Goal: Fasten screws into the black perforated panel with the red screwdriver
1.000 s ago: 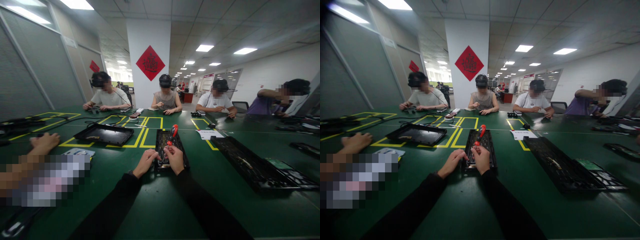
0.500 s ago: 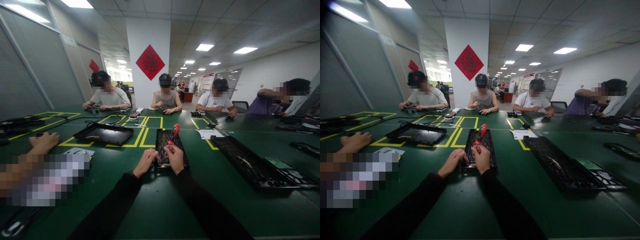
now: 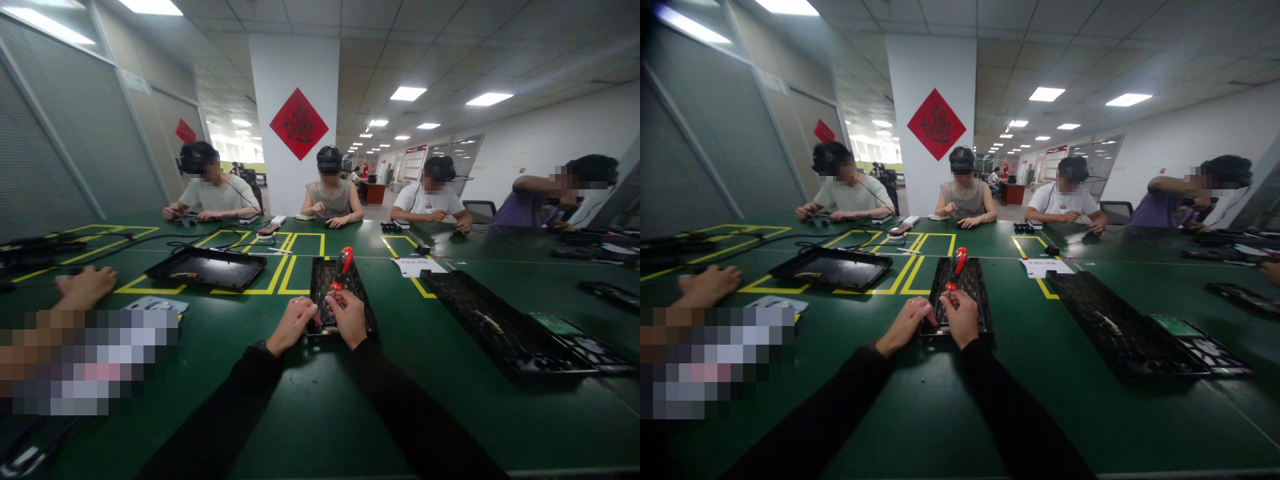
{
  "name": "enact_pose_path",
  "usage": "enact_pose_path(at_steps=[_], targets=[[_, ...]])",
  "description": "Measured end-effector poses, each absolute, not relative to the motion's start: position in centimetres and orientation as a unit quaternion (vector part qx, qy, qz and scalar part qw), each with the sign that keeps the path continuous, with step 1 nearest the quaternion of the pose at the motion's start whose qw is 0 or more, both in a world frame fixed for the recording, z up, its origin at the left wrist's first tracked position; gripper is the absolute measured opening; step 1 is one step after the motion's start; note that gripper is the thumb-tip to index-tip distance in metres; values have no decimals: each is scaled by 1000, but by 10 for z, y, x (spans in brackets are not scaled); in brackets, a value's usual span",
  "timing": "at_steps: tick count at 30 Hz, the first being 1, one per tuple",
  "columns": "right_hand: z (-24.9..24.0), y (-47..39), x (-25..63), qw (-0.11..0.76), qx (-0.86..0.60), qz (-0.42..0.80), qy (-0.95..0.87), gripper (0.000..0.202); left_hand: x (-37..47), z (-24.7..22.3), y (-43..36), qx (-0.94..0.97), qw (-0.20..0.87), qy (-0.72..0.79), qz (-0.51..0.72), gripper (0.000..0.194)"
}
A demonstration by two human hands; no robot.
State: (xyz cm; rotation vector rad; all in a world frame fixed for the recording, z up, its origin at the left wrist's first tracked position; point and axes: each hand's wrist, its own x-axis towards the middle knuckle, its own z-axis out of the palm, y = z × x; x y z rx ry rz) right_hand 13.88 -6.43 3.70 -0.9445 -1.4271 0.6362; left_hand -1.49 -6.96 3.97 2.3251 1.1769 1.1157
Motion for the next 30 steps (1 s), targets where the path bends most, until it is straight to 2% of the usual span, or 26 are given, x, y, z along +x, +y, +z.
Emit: enact_pose_path(at_steps=[21, 27, 30], targets=[[40, -67, 138, 606, -392, 278, -634, 19, -15, 41, -69, 809, 161, 412, 387, 54], [40, -67, 139, 600, -382, 283, -643, 20, -13, 40, -68, 791, 174, 419, 410, 33], [41, -67, 139, 599, -372, 285, -649, 21, -12, 39, -67, 797, 206, 401, 402, 29]])
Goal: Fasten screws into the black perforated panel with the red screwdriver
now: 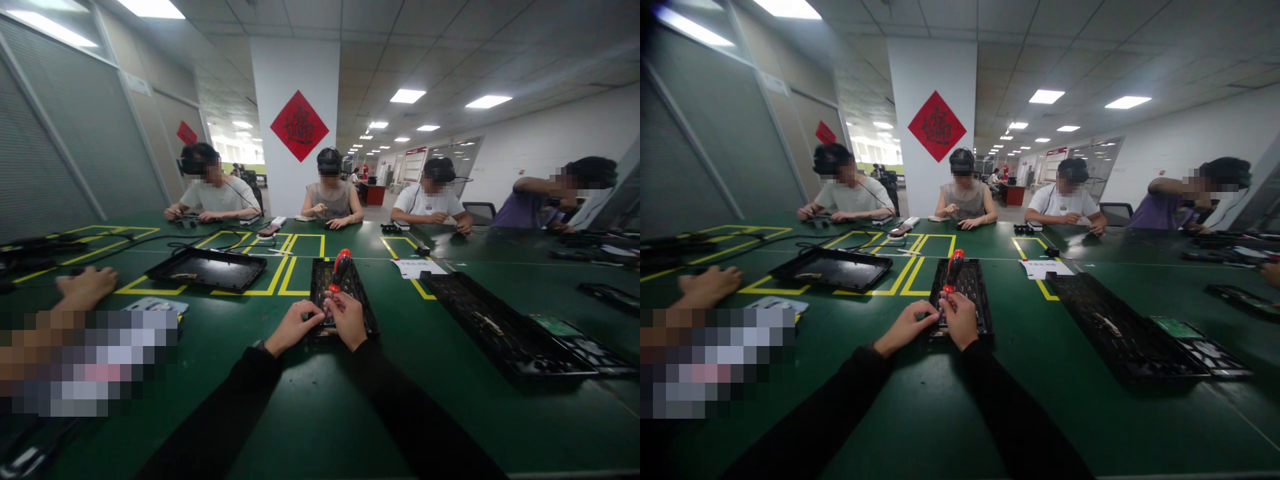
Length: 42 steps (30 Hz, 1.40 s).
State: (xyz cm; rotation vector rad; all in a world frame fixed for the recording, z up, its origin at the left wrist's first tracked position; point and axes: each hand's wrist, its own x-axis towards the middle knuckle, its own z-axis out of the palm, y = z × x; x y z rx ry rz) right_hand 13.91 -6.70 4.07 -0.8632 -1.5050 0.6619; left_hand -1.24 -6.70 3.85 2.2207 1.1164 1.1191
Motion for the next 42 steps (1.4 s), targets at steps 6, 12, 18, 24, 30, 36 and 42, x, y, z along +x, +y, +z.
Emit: enact_pose_path(at_steps=[6, 12, 18, 24, 30, 36, 42], targets=[[39, -65, 139, 590, -365, 287, -661, 23, -13, 35, -65, 809, 230, 373, 393, 23], [42, -67, 141, 563, -355, 283, -691, 27, -12, 30, -62, 792, 233, 388, 410, 20], [44, -67, 141, 568, -354, 264, -695, 25, -11, 29, -63, 783, 230, 405, 413, 21], [37, -59, 141, 599, -357, 342, -629, 19, -10, 30, -65, 778, 228, 417, 411, 23], [37, -60, 140, 609, -353, 358, -614, 22, -10, 30, -64, 781, 239, 407, 409, 24], [39, -62, 139, 607, -333, 372, -618, 25, -13, 30, -63, 789, 246, 397, 400, 24], [39, -62, 139, 593, -326, 358, -644, 25, -14, 28, -61, 789, 252, 395, 398, 24]])
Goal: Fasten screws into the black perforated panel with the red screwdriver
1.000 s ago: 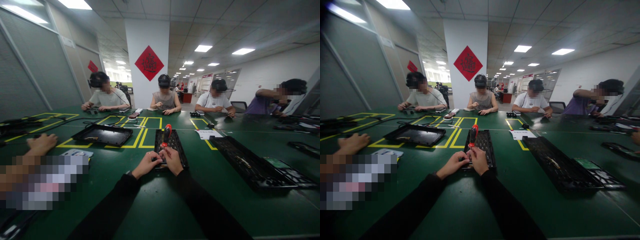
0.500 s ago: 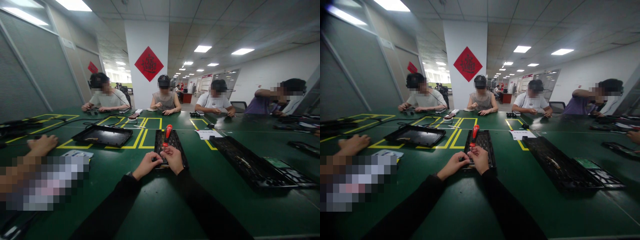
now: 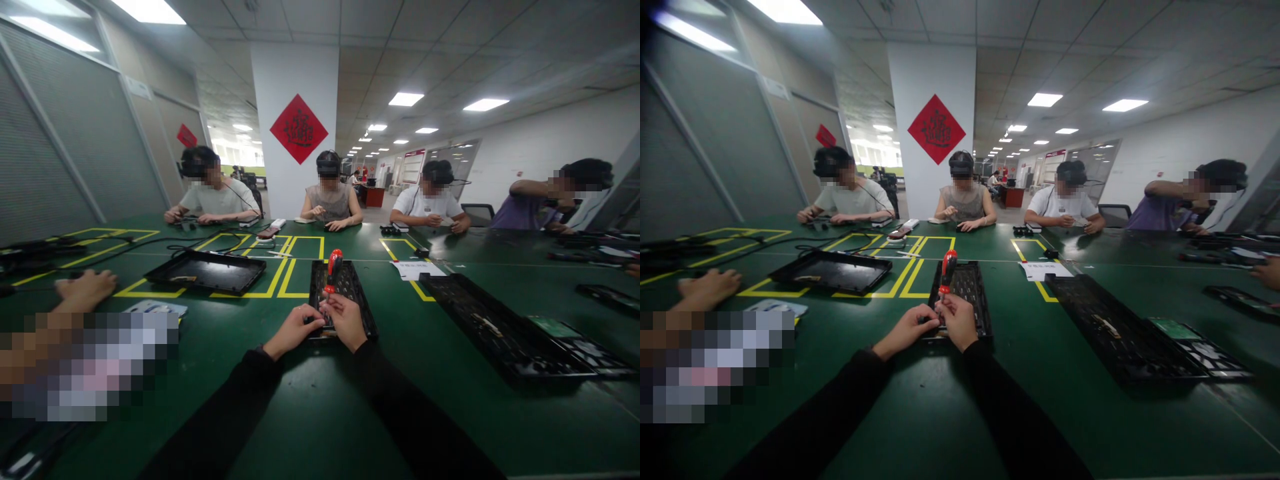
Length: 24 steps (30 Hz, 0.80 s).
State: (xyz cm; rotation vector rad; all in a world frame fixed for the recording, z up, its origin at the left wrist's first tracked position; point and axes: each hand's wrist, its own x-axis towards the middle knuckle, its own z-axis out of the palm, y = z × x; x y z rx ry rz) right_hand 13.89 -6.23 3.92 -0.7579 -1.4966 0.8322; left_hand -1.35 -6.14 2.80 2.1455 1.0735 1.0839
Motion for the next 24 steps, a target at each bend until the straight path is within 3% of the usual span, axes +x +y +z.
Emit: enact_pose_path(at_steps=[10, 16, 24], targets=[[41, -66, 139, 564, -351, 264, -699, 24, -11, 23, -61, 762, 248, 429, 416, 25], [37, -64, 139, 604, -341, 329, -641, 15, -11, 23, -61, 762, 261, 422, 417, 24], [35, -63, 137, 612, -349, 365, -609, 24, -18, 28, -58, 793, 297, 364, 387, 22]])
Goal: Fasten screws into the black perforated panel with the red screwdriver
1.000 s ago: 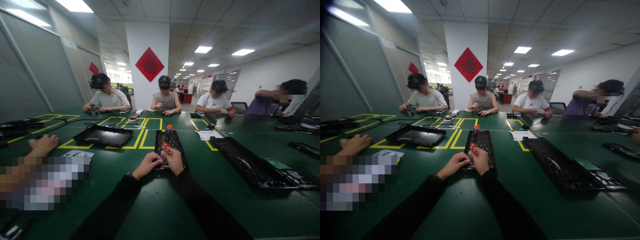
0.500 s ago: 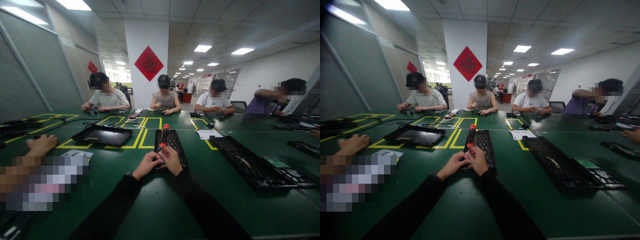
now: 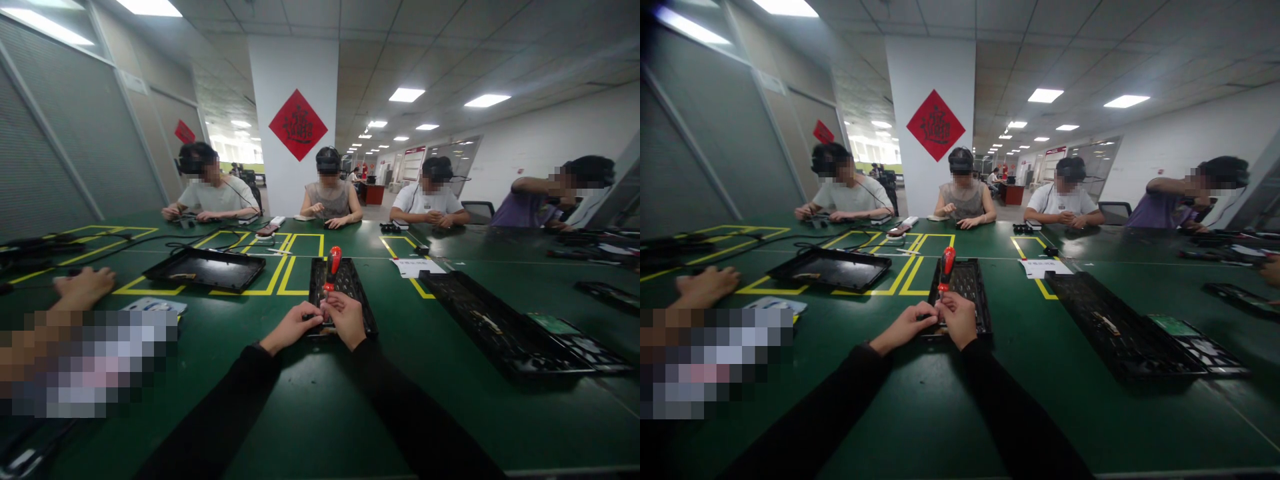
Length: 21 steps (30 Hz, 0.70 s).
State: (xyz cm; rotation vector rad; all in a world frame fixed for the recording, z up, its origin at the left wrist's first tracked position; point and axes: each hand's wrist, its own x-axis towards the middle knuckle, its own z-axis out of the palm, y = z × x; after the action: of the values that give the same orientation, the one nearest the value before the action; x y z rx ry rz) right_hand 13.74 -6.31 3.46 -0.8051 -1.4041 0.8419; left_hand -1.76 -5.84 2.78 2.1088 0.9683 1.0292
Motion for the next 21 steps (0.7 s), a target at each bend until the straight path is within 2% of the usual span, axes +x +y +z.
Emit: enact_pose_path(at_steps=[6, 12, 16, 21], targets=[[34, -64, 138, 595, -333, 359, -637, 27, -18, 25, -56, 789, 298, 375, 385, 22], [41, -67, 139, 572, -345, 284, -688, 16, -15, 21, -56, 781, 285, 389, 396, 21], [42, -68, 139, 567, -350, 254, -701, 16, -14, 22, -57, 781, 271, 398, 397, 19], [41, -69, 140, 563, -348, 260, -703, 16, -13, 23, -57, 777, 270, 403, 401, 18]])
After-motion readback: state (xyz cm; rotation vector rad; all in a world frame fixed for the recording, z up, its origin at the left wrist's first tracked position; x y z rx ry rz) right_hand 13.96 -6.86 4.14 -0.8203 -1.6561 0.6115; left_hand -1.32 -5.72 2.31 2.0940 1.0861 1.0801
